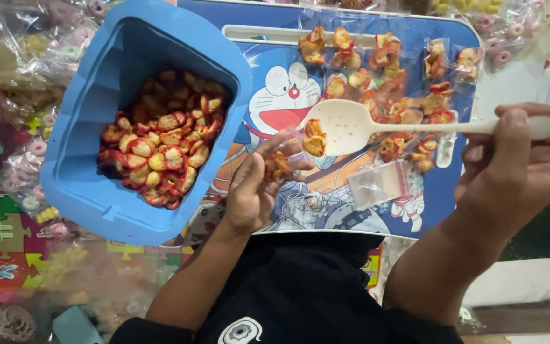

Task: Scooping snacks from a container into small plastic bags using a spoon

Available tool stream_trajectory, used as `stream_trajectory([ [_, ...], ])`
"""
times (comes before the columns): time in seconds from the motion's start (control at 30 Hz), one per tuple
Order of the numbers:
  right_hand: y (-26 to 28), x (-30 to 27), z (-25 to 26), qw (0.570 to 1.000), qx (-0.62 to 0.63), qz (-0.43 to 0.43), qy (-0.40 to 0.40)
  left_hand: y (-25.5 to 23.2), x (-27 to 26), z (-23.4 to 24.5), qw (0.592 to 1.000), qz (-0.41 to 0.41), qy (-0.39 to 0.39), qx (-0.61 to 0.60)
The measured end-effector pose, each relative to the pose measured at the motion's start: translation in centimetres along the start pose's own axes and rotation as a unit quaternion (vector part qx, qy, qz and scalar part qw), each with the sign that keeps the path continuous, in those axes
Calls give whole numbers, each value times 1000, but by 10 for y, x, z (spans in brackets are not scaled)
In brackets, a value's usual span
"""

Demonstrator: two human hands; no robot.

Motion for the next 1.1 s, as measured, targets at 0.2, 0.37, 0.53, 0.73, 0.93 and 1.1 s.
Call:
stream_trajectory([
  [0.2, 33, -41, -9, 989, -97, 112, -19, -9, 2, -15, 997, -56, 20, 44],
  [0.37, 34, -46, -1, 981, -114, 156, -31, -6, 0, -11, 998, -51, 18, 41],
  [0.53, 35, -46, 1, 981, -109, 155, -36, -4, 0, -8, 998, -41, 24, 37],
  [0.73, 36, -47, 1, 981, -103, 158, -47, -7, 1, -8, 1000, -20, 12, 20],
  [0.93, 24, -36, -14, 990, -58, 130, 0, -12, -1, -3, 999, -43, 3, 30],
  [1.1, 5, -9, -27, 988, 59, 137, 35, -6, -8, 9, 1000, -6, -16, -10],
])
Point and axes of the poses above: each hand's wrist, its own x-axis towards the middle knuckle, its own z-axis out of the back of the hand, y = z × x, the point moved 8 cm from there along x, towards the middle knuckle, and after that the axes turned 3 degrees about y, right-handed, at the moved point
